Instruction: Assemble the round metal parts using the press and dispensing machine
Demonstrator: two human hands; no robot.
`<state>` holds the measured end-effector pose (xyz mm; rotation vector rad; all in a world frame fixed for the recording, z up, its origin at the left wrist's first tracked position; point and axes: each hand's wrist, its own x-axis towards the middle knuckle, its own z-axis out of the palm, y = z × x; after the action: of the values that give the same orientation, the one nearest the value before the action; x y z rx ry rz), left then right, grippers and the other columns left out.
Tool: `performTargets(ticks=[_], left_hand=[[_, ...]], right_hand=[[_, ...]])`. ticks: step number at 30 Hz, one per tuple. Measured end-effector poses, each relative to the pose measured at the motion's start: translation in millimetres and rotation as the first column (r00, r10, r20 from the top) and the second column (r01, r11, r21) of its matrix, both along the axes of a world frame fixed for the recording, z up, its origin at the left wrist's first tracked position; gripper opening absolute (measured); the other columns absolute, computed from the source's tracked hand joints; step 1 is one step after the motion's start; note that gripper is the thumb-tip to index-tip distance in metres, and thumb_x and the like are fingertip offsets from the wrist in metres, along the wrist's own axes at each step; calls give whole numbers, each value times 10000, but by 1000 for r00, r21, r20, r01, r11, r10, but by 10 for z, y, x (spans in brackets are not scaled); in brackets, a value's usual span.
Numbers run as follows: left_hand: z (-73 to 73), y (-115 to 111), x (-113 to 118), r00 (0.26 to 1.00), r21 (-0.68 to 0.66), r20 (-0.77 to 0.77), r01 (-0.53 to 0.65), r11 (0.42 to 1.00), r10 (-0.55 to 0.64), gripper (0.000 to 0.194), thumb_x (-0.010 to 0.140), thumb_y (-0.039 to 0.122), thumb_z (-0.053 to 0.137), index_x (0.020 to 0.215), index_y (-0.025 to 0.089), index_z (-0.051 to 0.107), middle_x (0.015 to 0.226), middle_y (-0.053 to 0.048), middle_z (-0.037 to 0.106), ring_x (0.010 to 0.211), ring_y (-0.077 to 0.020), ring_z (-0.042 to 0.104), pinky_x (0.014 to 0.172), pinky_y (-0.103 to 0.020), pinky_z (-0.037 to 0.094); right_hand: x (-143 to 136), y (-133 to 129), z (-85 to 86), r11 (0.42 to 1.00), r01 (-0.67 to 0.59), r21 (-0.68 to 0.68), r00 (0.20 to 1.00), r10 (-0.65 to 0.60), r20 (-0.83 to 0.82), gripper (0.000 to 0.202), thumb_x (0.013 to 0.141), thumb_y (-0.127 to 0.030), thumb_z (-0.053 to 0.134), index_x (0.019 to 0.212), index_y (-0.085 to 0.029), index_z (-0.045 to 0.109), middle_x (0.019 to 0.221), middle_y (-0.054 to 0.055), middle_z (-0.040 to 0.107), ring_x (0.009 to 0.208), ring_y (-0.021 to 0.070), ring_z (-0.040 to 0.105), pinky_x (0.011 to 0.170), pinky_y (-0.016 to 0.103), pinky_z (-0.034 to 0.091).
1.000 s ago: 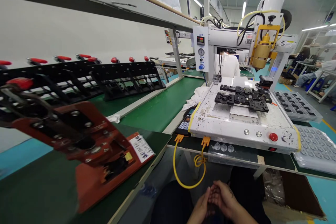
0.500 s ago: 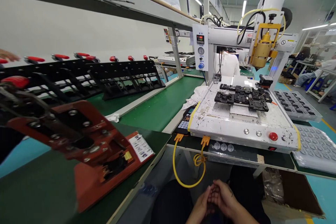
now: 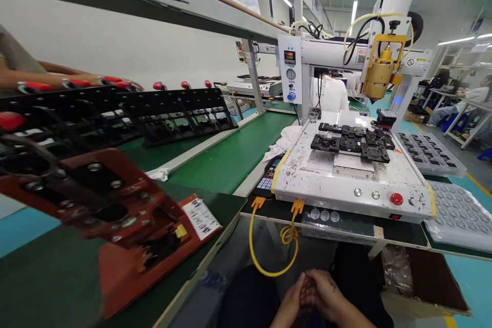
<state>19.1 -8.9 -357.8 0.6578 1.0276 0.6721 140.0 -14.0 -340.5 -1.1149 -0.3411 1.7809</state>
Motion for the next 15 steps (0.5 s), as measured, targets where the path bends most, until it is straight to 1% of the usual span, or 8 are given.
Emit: performTargets(ticks=[3, 5, 8, 11, 13, 15], left_hand=[[1, 10, 9, 1000, 15, 12, -12, 1000, 12, 789, 689, 882, 726, 928, 132, 774, 849, -107, 783, 870, -277, 751, 754, -323, 558], [2, 16, 13, 1000, 8, -9, -20, 1000, 20, 767, 685, 876, 739, 883, 135, 754, 804, -92, 763, 865, -278, 746, 758, -326, 555], [10, 17, 16, 1000, -9, -29, -8, 1000, 7, 776, 696, 885, 718, 911, 140, 749, 787, -84, 752, 834, -276, 738, 734, -333, 545], [17, 6, 16, 1000, -29, 5, 14, 999, -13, 797, 713, 897, 685, 957, 142, 759, 813, -91, 761, 770, -249, 724, 693, -317, 521], [20, -8, 15, 1000, -37, 22, -3, 999, 3, 811, 693, 901, 697, 980, 146, 766, 840, -96, 769, 739, -226, 707, 667, -299, 498], [25, -26, 15, 999, -28, 20, -34, 999, 34, 846, 649, 909, 722, 1022, 151, 773, 899, -109, 780, 753, -223, 702, 655, -293, 487]], right_hand=[[-35, -17, 26, 999, -43, 27, 998, 42, 43, 405, 726, -486, 810, 662, -100, 706, 599, 83, 687, 482, 133, 601, 534, 253, 504], [-48, -19, 47, 998, -50, 39, 997, 48, 60, 389, 726, -464, 817, 648, -100, 704, 593, 78, 683, 475, 130, 598, 528, 250, 499], [-51, -16, 78, 998, -44, 49, 998, 41, 55, 374, 719, -445, 821, 659, -90, 718, 604, 79, 687, 491, 126, 604, 532, 242, 497], [-35, -10, 91, 999, -16, 43, 1000, 15, 24, 387, 711, -458, 828, 703, -82, 736, 623, 77, 693, 519, 128, 618, 548, 239, 505], [-16, -2, 86, 999, 13, 30, 1000, -13, -3, 401, 698, -470, 839, 720, -84, 737, 634, 72, 693, 540, 132, 631, 569, 245, 516], [5, 9, 74, 999, 43, 14, 999, -43, -31, 406, 686, -478, 852, 722, -92, 731, 642, 66, 693, 564, 138, 643, 591, 252, 526]])
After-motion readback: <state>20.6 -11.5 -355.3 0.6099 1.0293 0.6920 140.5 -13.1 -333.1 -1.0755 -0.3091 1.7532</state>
